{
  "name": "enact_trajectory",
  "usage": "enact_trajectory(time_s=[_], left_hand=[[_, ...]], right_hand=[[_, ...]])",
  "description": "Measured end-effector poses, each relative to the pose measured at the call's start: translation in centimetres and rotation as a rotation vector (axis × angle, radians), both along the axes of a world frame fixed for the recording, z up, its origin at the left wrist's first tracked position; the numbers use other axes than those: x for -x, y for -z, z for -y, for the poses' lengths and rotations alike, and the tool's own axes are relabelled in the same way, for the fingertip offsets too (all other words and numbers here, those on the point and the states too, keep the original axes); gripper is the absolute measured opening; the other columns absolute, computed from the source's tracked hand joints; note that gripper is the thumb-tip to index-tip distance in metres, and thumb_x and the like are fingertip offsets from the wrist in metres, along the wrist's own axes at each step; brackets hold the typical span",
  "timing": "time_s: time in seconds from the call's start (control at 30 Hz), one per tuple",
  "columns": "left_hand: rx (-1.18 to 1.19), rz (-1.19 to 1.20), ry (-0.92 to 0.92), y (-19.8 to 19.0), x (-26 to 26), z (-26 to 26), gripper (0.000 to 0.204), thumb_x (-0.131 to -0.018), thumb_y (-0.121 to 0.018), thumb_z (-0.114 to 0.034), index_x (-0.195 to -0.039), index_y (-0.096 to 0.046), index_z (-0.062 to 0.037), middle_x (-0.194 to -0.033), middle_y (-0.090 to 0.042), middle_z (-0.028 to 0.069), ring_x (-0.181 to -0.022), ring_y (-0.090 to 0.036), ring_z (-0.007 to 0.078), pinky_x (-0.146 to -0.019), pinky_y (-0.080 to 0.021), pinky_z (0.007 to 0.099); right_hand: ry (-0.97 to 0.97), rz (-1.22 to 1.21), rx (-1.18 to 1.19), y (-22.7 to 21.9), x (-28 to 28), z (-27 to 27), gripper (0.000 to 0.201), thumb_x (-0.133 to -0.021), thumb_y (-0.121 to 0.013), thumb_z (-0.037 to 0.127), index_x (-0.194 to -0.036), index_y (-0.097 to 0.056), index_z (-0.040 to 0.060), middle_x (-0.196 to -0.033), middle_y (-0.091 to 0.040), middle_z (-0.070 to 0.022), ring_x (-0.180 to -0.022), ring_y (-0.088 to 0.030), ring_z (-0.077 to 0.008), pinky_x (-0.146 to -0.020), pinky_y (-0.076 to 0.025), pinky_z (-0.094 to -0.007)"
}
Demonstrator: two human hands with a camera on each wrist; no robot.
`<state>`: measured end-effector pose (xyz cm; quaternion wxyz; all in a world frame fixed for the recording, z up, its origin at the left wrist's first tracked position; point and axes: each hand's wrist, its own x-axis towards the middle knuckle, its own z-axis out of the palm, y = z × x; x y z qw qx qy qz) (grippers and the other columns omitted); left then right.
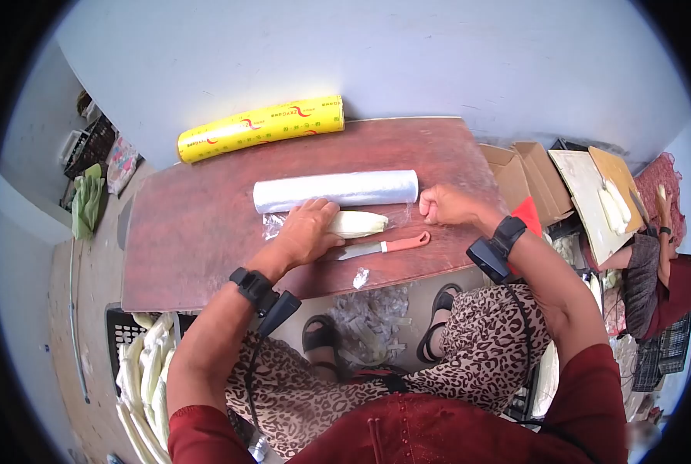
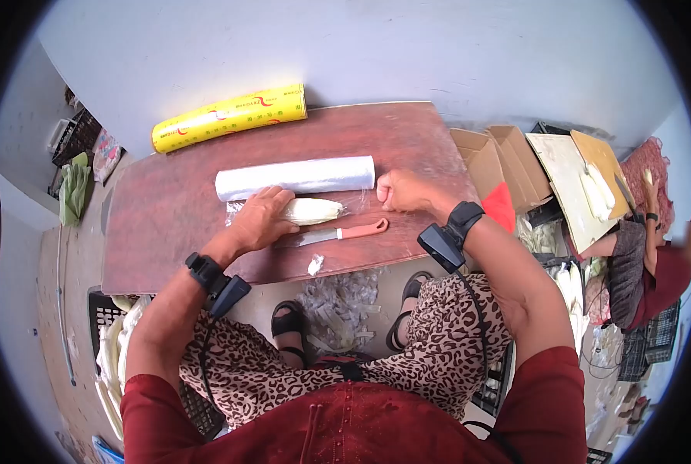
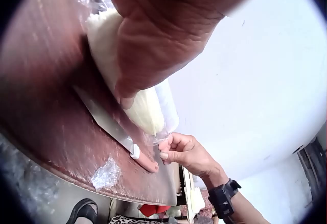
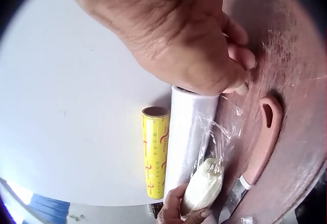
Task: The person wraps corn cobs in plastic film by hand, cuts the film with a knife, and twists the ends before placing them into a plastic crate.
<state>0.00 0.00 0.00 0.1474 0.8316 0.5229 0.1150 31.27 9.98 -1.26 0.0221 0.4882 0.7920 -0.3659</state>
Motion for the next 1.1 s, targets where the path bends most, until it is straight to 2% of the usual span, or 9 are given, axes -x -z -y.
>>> enact_trajectory(time_s=[0.07,0.27,0.43,0.57,0.67,0.77,0.87,0.97,1.1], left_hand=[[-0.014,0.005,0.006,-0.1,-0.5,0.3,0.048,-0.076,-0.074,-0.026,-0.113,-0.055,-0.0016,-0.111,-0.057,0.0173,-0.110,-0.051,0.0359,-0.097,-0.040,0.0433],[-0.122,0.059,0.017,1.3,0.5,0.3,0.047,-0.076,-0.074,-0.027,-0.112,-0.056,-0.0020,-0.108,-0.057,0.0167,-0.108,-0.052,0.0355,-0.095,-0.040,0.0437],[-0.091,0.016,0.006,0.8,0.4,0.4,0.047,-0.077,-0.073,-0.026,-0.113,-0.055,-0.0021,-0.108,-0.057,0.0166,-0.107,-0.052,0.0349,-0.094,-0.040,0.0431],[-0.128,0.010,0.000,0.9,0.3,0.5,0.045,-0.076,-0.074,-0.027,-0.111,-0.057,-0.0038,-0.108,-0.059,0.0139,-0.108,-0.053,0.0315,-0.093,-0.040,0.0419],[-0.145,-0.004,0.024,0.9,0.2,0.6,0.045,-0.076,-0.073,-0.028,-0.110,-0.057,-0.0038,-0.108,-0.059,0.0135,-0.107,-0.053,0.0316,-0.093,-0.039,0.0416],[-0.115,-0.031,0.030,0.5,-0.1,0.7,0.048,-0.077,-0.073,-0.025,-0.115,-0.055,-0.0028,-0.110,-0.057,0.0149,-0.108,-0.052,0.0331,-0.094,-0.040,0.0431],[-0.161,-0.017,0.036,1.2,0.1,0.6,0.048,-0.076,-0.073,-0.025,-0.115,-0.055,-0.0028,-0.110,-0.058,0.0145,-0.108,-0.052,0.0324,-0.093,-0.041,0.0425],[-0.181,-0.025,0.013,1.0,-0.2,0.8,0.043,-0.075,-0.073,-0.028,-0.108,-0.058,-0.0044,-0.106,-0.057,0.0134,-0.105,-0.053,0.0318,-0.092,-0.040,0.0418],[-0.162,-0.023,-0.019,0.5,-0.5,1.1,0.048,-0.074,-0.074,-0.023,-0.114,-0.056,-0.0042,-0.111,-0.054,0.0134,-0.104,-0.052,0.0331,-0.090,-0.041,0.0426]], right_hand=[[0.027,-0.122,0.099,-0.9,0.1,0.8,0.028,-0.078,-0.073,0.008,-0.104,-0.063,-0.0002,-0.071,-0.062,-0.0010,-0.067,-0.056,-0.0089,-0.060,-0.045,-0.0266],[-0.016,-0.344,0.146,-0.5,1.6,2.1,0.029,-0.077,-0.071,0.006,-0.105,-0.063,-0.0003,-0.069,-0.060,-0.0031,-0.062,-0.057,-0.0097,-0.057,-0.047,-0.0271],[0.021,-0.346,0.117,0.3,2.9,2.8,0.008,-0.083,-0.064,0.007,-0.083,-0.060,-0.0008,-0.065,-0.056,-0.0019,-0.058,-0.054,-0.0087,-0.052,-0.050,-0.0288],[-0.002,-0.310,0.058,0.5,2.6,2.4,0.016,-0.084,-0.059,0.005,-0.071,-0.052,-0.0013,-0.064,-0.054,-0.0061,-0.056,-0.052,-0.0090,-0.050,-0.051,-0.0329],[-0.174,-0.041,-0.151,0.2,2.4,1.8,0.013,-0.084,-0.058,0.007,-0.075,-0.055,-0.0027,-0.069,-0.059,-0.0164,-0.058,-0.059,-0.0205,-0.056,-0.052,-0.0401],[-0.146,0.295,-0.346,-0.9,1.3,1.9,0.015,-0.083,-0.061,0.013,-0.080,-0.057,-0.0015,-0.075,-0.061,-0.0182,-0.065,-0.061,-0.0305,-0.062,-0.047,-0.0422],[-0.067,0.244,-0.426,-3.0,1.5,1.5,0.011,-0.084,-0.058,0.010,-0.082,-0.059,-0.0004,-0.081,-0.064,-0.0203,-0.073,-0.060,-0.0395,-0.066,-0.047,-0.0444],[-0.020,-0.248,-0.600,-4.9,3.9,2.4,0.008,-0.085,-0.056,0.008,-0.088,-0.059,0.0018,-0.086,-0.063,-0.0202,-0.078,-0.060,-0.0385,-0.070,-0.047,-0.0443],[-0.230,-0.229,-0.789,-3.7,6.9,3.0,0.021,-0.084,-0.062,0.011,-0.104,-0.060,0.0066,-0.105,-0.059,-0.0137,-0.099,-0.055,-0.0318,-0.081,-0.043,-0.0431]])
